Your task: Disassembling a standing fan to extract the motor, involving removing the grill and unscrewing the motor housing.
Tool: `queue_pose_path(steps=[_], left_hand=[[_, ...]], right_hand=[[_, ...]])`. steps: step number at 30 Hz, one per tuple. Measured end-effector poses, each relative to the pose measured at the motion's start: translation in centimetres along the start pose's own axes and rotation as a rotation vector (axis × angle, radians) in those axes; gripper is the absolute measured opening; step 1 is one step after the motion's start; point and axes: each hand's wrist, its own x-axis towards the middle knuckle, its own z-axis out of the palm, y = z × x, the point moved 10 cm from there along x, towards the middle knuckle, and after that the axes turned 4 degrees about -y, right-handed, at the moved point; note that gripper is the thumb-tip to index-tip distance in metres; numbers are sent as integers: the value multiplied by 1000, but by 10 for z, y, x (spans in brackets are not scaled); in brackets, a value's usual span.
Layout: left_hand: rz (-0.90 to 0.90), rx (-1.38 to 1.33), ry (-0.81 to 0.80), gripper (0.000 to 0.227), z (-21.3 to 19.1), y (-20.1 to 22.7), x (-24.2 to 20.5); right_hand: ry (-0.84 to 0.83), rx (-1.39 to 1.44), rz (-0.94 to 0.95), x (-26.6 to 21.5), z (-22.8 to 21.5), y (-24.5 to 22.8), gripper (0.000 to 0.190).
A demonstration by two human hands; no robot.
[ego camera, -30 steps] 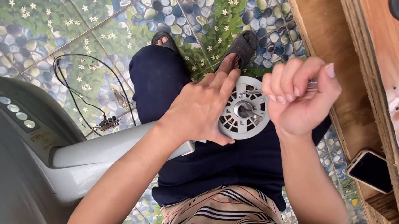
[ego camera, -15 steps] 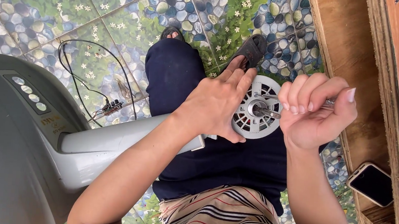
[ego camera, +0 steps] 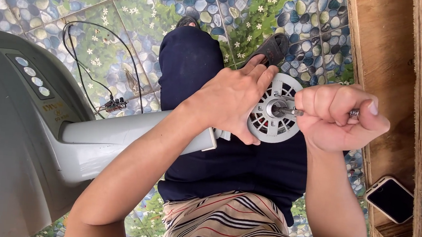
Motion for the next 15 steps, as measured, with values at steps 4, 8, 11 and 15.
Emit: queue_pose_path(steps=[4, 8, 11, 15], left_hand=[[-1, 7, 1, 138, 1, 1, 1], [-5, -16, 87, 138, -7, 6, 0], [8, -37, 131, 137, -12, 10, -3], [1, 2, 124, 139, -11, 9, -2]], right_hand=[[31, -8, 21, 0, 7, 3, 43], [412, -289, -74, -14, 5, -15, 44], [380, -389, -71, -14, 11, -19, 42], [302, -407, -41, -9, 13, -19, 43]])
